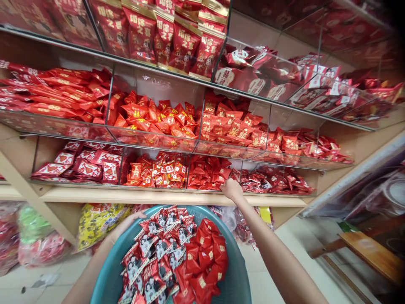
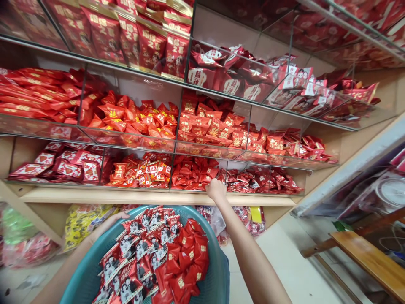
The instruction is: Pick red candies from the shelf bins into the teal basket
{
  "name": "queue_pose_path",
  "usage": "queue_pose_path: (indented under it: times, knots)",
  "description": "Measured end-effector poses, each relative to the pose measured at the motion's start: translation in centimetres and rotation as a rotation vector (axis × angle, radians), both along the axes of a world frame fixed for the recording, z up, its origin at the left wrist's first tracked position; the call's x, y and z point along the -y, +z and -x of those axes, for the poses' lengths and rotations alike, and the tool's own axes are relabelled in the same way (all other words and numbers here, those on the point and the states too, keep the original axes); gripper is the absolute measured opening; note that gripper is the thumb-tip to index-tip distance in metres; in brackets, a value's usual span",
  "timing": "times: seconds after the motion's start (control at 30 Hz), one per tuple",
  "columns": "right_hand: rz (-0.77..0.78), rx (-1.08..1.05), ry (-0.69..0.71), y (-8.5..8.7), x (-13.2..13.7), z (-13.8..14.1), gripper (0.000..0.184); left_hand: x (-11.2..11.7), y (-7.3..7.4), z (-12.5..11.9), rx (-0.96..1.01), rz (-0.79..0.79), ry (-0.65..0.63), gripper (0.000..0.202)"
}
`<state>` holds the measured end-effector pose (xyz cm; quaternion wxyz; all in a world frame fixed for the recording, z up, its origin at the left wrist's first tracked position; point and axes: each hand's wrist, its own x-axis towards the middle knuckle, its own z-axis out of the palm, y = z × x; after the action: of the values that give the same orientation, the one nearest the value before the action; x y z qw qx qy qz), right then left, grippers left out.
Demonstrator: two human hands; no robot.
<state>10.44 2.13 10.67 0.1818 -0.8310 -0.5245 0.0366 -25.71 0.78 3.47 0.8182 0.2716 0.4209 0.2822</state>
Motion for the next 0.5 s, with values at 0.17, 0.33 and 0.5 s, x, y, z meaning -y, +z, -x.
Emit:
queue_pose_path:
  times: [0.17, 0.33, 0.5]
  knots:
    - [-0.111, -0.24, 0.055, 0.0, 0.1, -1.0, 0.021, -0.6, -0.9, 0.4, 0.003, -0.06, -0.066, 0.057]
    - [-0.244, -0.5, 0.151, 1.6, 1.8, -1.3, 0.026, -0.7, -1.2, 0.6, -0.029, -0.027, -0.1, 0.054]
    - [-0.317, -0.654, 0.317, 3.6, 5.8, -0.3, 0.03, -0.8, -1.9, 0.8, 0.008, 0.014, -0.133, 0.044]
